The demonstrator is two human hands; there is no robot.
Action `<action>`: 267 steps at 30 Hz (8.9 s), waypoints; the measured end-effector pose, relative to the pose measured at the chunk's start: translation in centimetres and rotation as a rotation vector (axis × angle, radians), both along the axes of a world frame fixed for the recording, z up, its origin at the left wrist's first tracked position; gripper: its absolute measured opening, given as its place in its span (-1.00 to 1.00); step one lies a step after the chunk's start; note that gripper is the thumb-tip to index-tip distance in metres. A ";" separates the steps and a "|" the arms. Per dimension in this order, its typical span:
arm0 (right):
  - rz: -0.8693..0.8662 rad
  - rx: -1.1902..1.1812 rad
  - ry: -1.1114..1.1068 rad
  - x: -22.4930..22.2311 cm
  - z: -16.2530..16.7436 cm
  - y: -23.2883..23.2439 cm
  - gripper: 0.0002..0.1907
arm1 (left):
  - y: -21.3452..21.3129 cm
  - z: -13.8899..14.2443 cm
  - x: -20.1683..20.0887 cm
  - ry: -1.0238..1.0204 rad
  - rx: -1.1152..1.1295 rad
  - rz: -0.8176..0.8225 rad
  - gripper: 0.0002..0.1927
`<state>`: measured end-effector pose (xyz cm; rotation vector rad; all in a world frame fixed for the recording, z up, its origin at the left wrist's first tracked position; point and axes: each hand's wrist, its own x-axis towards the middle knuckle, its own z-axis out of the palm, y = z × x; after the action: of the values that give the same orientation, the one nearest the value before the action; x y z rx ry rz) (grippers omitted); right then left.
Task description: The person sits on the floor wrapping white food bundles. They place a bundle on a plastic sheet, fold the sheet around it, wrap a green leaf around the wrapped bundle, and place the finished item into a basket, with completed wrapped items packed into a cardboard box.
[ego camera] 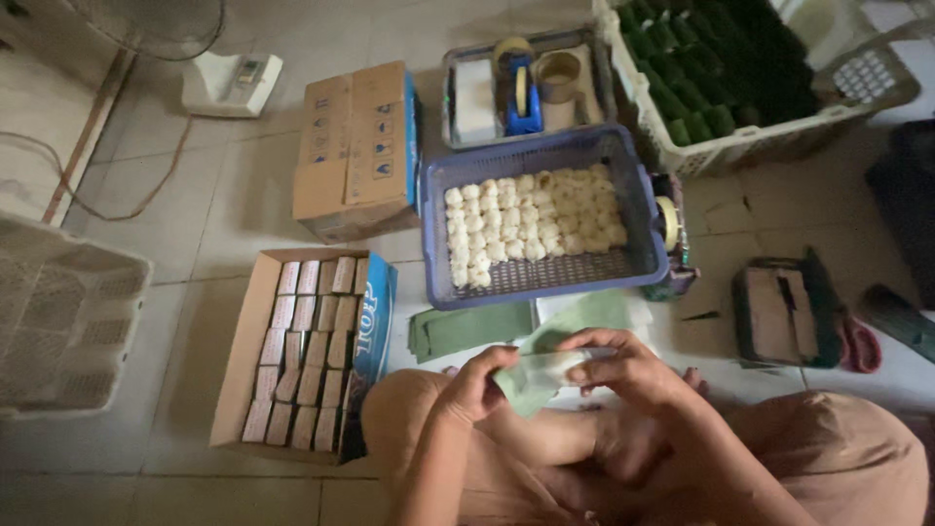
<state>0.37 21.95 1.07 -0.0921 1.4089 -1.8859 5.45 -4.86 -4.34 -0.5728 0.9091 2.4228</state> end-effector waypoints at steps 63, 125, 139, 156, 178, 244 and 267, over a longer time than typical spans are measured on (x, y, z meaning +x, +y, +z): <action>-0.489 0.411 0.734 3.9 2.4 -0.1 -0.66 | 10.9 4.3 0.0 0.459 -0.287 0.371 -0.31; -0.602 0.117 0.239 2.0 -0.5 0.5 -0.77 | 11.8 6.0 -0.7 0.531 -0.430 0.198 -0.53; -0.460 0.544 0.706 1.9 -5.5 1.9 -0.78 | 13.7 -2.2 -1.5 0.401 -0.574 0.244 -0.52; -0.150 1.771 0.290 -8.7 -11.7 22.3 -0.68 | 14.9 1.1 -1.7 0.267 -0.207 0.285 -0.50; -0.223 1.846 0.367 -7.3 -7.4 22.0 -0.56 | 7.2 -0.1 1.7 0.295 -0.277 0.393 -0.47; -0.431 0.704 0.550 -14.4 -12.1 13.4 -0.64 | 14.1 0.3 -2.6 0.160 -0.361 0.339 -0.83; -0.607 0.358 0.285 -4.6 -4.5 7.8 -0.82 | 12.4 7.3 -0.3 1.141 -1.303 0.505 -0.76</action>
<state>-4.21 29.78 -3.40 0.2839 2.1298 -2.1072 5.15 7.51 3.00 0.3995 3.1584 2.0921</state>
